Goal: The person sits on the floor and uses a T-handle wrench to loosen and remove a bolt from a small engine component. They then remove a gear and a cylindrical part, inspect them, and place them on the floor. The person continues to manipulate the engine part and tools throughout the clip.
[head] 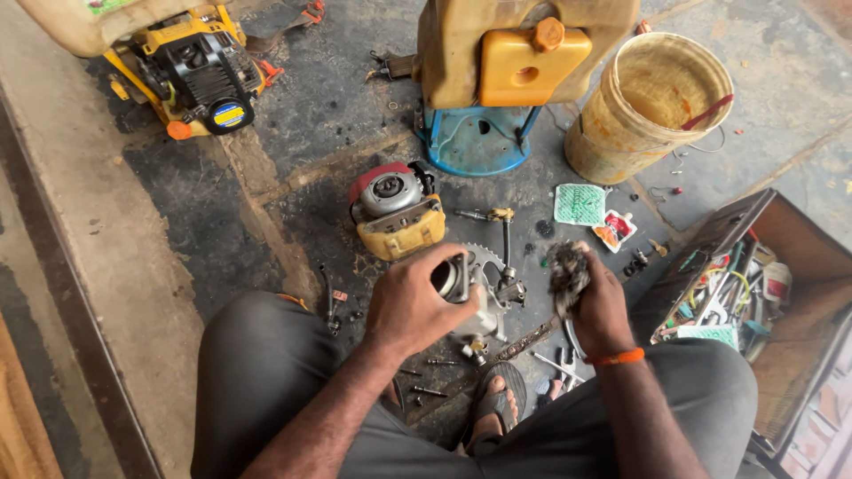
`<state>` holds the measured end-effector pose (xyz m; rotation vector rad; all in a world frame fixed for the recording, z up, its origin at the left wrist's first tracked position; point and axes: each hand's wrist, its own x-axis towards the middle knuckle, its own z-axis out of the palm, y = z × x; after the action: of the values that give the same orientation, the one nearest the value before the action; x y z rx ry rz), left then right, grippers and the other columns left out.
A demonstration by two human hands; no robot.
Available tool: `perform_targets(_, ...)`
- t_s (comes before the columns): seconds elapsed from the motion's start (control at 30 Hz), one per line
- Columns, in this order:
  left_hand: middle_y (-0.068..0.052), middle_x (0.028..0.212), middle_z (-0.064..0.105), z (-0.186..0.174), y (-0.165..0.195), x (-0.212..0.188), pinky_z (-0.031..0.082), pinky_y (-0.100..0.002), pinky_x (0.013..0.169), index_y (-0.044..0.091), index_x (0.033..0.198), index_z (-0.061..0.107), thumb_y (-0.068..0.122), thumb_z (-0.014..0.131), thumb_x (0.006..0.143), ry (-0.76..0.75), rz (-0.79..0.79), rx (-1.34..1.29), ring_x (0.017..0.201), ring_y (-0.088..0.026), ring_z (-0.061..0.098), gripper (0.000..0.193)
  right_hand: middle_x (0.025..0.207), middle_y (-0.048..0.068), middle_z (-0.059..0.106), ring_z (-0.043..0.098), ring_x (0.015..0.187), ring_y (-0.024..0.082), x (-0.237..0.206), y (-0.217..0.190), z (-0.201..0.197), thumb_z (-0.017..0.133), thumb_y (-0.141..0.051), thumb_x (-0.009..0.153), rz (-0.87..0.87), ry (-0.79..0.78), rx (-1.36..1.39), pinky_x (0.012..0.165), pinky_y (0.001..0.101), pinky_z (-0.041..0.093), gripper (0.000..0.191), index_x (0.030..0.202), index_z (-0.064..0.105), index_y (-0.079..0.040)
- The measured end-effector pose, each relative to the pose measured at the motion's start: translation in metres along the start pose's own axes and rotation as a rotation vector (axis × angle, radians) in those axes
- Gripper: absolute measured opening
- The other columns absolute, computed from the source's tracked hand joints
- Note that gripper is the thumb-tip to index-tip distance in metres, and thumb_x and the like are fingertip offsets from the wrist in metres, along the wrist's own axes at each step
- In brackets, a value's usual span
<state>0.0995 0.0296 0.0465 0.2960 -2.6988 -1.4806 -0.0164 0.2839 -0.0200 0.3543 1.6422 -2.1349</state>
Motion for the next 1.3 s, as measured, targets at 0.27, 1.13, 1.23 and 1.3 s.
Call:
perform_targets(0.27,-0.014,0.111,0.076,0.004,-0.016,0.001,0.058,-0.039,0.087,0.007,0.120,0.073,0.043,0.078,0.078,0.038,-0.039,-0.090,0.100,-0.024,0.074,0.055,0.101,0.006,0.072,0.065,0.090,0.012,-0.036,0.006,0.030,0.066,-0.026,0.098,-0.242,-0.490,-0.509,0.078,0.0304,0.058,0.026,0.116,0.069,-0.006)
perform_targets(1.13,-0.008,0.106,0.077,0.014,-0.019,-0.003,0.059,-0.037,0.081,0.009,0.119,0.074,0.044,0.077,0.081,0.001,-0.019,-0.115,0.094,-0.019,0.074,0.053,0.081,0.000,0.063,0.046,0.059,0.008,-0.058,-0.015,0.024,0.063,-0.040,0.098,-0.110,-0.418,-0.552,0.051,0.0240,0.037,0.043,0.126,0.065,-0.007)
perform_targets(1.23,-0.006,0.100,0.078,0.013,-0.011,-0.007,0.063,-0.036,0.077,0.011,0.123,0.070,0.043,0.076,0.077,-0.062,-0.101,-0.022,0.087,-0.017,0.076,0.056,0.081,0.003,0.067,0.050,0.056,0.011,-0.062,-0.018,0.025,0.070,-0.039,0.089,-0.148,-0.456,-0.762,0.047,0.0280,0.040,0.047,0.125,0.065,-0.009)
perform_targets(1.3,-0.006,0.101,0.077,0.013,-0.005,-0.010,0.062,-0.035,0.077,0.010,0.125,0.068,0.042,0.078,0.078,-0.076,-0.064,0.020,0.087,-0.017,0.076,0.058,0.088,0.002,0.074,0.066,0.065,0.010,-0.063,-0.013,0.027,0.069,-0.044,0.090,-0.314,-0.533,-0.874,0.051,0.0285,0.054,0.048,0.120,0.064,-0.006)
